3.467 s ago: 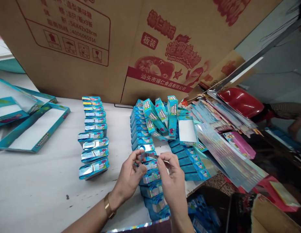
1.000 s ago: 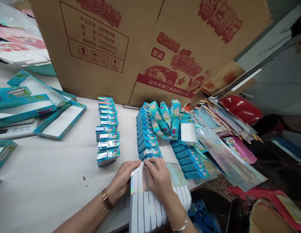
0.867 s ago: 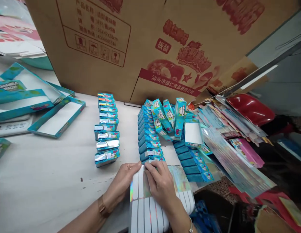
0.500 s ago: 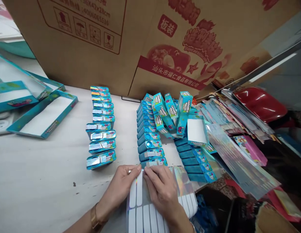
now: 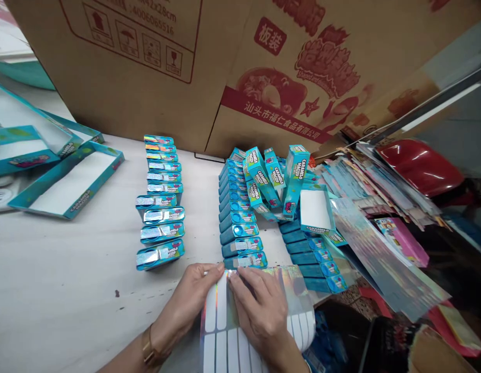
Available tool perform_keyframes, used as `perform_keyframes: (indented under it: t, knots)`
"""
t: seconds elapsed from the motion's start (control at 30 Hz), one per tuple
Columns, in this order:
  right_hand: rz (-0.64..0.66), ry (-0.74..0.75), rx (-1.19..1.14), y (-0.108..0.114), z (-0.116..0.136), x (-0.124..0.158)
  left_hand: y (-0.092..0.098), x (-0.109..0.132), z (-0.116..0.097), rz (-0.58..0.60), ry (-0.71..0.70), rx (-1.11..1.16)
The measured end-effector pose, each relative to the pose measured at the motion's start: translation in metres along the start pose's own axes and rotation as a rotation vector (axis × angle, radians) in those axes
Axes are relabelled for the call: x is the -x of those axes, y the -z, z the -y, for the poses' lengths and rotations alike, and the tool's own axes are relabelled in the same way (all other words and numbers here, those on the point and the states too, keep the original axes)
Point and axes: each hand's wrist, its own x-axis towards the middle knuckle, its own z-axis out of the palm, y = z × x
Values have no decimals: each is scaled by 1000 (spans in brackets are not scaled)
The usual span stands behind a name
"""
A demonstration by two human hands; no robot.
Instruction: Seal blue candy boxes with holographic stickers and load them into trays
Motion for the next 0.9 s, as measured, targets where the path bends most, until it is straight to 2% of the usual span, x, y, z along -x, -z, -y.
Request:
perform_keyframes:
  t: [0.3, 0.5, 0.67, 0.83, 0.9]
  knots:
    - [-13, 51, 53, 2, 2, 4, 2, 0, 2, 0, 66, 90]
    - [-37, 90, 88, 0, 1, 8, -2, 0, -2, 9, 55, 122]
    - [-108, 23, 53, -7, 2, 14, -3, 1, -3, 2, 80, 137]
    - [-80, 111, 67, -3, 2, 10, -5, 3, -5, 4, 92, 171]
    - [-91, 103, 48, 0, 2, 7, -6, 3, -6, 4, 92, 177]
